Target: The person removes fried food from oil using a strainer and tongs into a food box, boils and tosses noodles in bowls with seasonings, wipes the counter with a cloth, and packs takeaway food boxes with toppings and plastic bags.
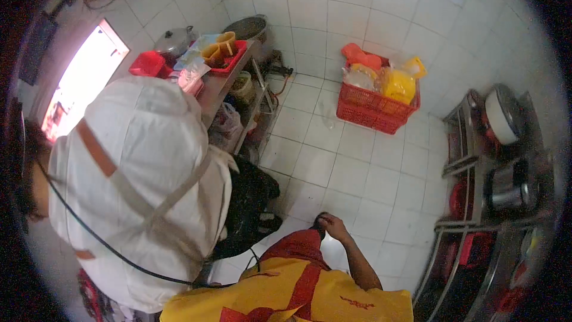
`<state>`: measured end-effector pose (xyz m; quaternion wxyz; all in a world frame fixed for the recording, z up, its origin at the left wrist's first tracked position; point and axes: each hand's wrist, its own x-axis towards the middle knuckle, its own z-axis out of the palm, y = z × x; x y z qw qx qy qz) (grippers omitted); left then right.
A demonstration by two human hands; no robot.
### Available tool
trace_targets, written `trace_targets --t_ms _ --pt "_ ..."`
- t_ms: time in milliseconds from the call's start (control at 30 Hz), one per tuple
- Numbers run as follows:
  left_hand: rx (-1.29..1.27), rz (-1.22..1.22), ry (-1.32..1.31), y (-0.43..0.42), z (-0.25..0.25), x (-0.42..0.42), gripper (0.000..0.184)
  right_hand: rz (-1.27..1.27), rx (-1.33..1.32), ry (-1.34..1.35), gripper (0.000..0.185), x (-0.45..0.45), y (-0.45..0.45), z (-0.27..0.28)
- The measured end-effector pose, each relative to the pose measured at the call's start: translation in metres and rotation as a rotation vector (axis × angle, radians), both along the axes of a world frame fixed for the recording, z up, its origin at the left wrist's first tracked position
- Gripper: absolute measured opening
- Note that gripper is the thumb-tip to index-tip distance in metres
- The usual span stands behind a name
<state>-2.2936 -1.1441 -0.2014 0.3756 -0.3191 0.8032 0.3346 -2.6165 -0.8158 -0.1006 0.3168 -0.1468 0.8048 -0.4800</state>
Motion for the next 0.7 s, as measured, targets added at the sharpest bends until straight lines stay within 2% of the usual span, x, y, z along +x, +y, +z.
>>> trace_targets --t_ms 67,133,167,200,300,400,533,700 --pt "0.017 0.114 0.013 0.013 0.002 -0.047 0.032 0.111 0.289 0.246 0.043 -0.032 0.058 -0.095" --pt "0.042 0.230 0.037 0.026 -0.001 -0.085 0.032 0.103 0.742 0.230 0.044 -0.039 0.121 -0.100" --pt "0.053 0.292 0.049 0.033 0.003 -0.107 0.032 0.091 0.829 -0.370 0.039 -0.056 0.147 -0.088" --pt "0.058 0.351 0.062 0.039 0.004 -0.124 0.032 0.623 0.864 0.414 0.030 -0.047 0.195 -0.106" --pt "0.064 0.494 0.096 0.053 0.017 -0.177 0.032 0.429 0.817 -0.005 0.029 -0.085 0.222 -0.087" --pt "0.056 0.608 0.105 0.060 0.029 -0.225 0.033 0.319 0.817 -0.149 0.027 -0.168 0.202 -0.074" --pt "0.032 0.780 0.074 0.072 0.029 -0.272 0.033 0.355 0.780 -0.129 0.024 -0.303 0.154 -0.080" --pt "0.023 0.976 0.049 0.089 0.025 -0.347 0.034 0.506 0.642 0.070 0.022 -0.499 0.076 -0.097"
